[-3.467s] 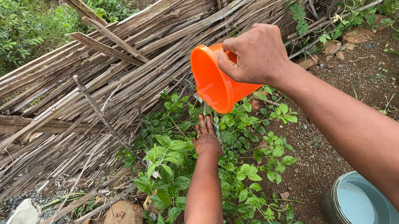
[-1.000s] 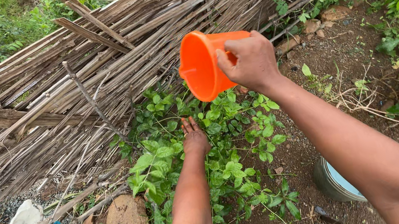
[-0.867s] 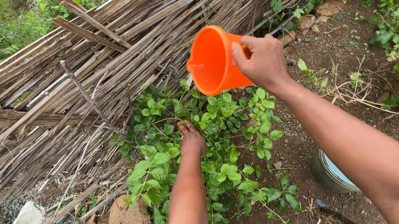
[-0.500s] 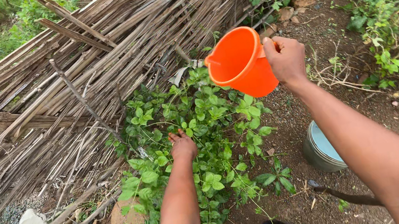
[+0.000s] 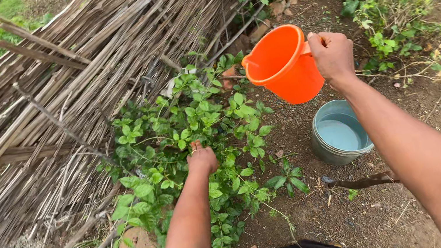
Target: The person waters a potted plant using a mug, scoops water from a bucket into the mug, and pours water over garden plants while touching the leaves by hand.
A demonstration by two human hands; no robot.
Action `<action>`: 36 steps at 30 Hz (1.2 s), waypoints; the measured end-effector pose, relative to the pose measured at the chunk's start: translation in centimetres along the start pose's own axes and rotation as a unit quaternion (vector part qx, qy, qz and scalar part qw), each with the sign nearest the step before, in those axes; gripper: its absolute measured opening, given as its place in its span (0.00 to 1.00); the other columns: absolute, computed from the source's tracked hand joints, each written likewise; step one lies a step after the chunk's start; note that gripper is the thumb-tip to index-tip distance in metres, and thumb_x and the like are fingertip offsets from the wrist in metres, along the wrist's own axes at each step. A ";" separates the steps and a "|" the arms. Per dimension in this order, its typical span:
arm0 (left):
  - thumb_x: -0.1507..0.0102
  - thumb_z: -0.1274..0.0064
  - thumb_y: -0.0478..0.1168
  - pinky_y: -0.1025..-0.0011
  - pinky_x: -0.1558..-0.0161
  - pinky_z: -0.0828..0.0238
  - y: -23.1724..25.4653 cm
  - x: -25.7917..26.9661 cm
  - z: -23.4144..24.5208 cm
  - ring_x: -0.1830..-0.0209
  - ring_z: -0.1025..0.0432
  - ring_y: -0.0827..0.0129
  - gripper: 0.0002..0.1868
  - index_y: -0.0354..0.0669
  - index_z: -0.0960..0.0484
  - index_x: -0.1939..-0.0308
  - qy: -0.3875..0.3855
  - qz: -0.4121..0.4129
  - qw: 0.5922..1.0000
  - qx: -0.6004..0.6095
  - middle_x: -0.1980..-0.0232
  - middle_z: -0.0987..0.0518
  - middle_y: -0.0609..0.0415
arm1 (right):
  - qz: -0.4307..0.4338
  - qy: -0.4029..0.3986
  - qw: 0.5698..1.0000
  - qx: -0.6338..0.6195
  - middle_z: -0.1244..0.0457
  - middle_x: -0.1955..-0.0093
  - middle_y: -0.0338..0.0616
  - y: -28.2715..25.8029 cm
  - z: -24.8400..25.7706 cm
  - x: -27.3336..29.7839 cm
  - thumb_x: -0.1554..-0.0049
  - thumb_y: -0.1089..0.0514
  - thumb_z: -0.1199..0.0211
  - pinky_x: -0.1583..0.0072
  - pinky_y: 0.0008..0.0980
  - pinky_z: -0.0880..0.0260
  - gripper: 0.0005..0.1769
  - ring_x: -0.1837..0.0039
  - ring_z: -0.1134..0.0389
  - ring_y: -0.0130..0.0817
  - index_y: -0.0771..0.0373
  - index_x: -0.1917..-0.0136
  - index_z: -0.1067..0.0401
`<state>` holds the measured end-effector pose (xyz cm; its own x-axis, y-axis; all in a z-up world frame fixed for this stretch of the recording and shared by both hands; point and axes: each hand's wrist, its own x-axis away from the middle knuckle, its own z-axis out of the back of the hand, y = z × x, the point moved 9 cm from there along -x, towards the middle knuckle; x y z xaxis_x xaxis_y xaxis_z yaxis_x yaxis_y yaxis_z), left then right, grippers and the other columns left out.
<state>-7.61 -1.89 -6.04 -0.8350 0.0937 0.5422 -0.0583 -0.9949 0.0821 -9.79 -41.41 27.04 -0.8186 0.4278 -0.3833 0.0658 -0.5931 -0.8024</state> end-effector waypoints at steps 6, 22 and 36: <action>0.35 0.58 0.39 0.43 0.23 0.55 7.5 -0.5 1.1 0.14 0.65 0.50 0.34 0.44 0.39 0.23 0.003 -0.057 0.998 -0.018 0.14 0.62 0.45 | -0.041 0.040 0.998 0.011 0.49 0.75 0.41 5.7 5.9 0.6 0.34 0.49 0.40 0.64 0.38 0.49 0.27 0.68 0.52 0.24 0.70 0.67 0.37; 0.34 0.57 0.44 0.45 0.24 0.51 35.7 -1.2 1.6 0.15 0.59 0.52 0.30 0.41 0.34 0.28 0.034 -0.148 0.988 -0.030 0.15 0.54 0.46 | -0.094 0.016 0.993 0.071 0.44 0.73 0.52 24.4 17.4 -2.3 0.35 0.43 0.43 0.63 0.42 0.45 0.27 0.69 0.47 0.36 0.70 0.63 0.32; 0.35 0.55 0.40 0.43 0.24 0.55 43.9 3.2 2.9 0.16 0.58 0.49 0.32 0.43 0.36 0.25 0.008 -0.136 0.990 -0.039 0.16 0.52 0.42 | -0.145 -0.079 0.985 0.055 0.37 0.73 0.46 31.0 16.0 -3.3 0.40 0.46 0.45 0.62 0.39 0.39 0.21 0.69 0.37 0.33 0.66 0.62 0.27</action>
<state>-11.21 -45.13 1.75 -0.7913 0.3586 0.4953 -0.3235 -0.9329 0.1586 -14.16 -72.14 10.80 -0.8730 0.4838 -0.0625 -0.2385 -0.5352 -0.8103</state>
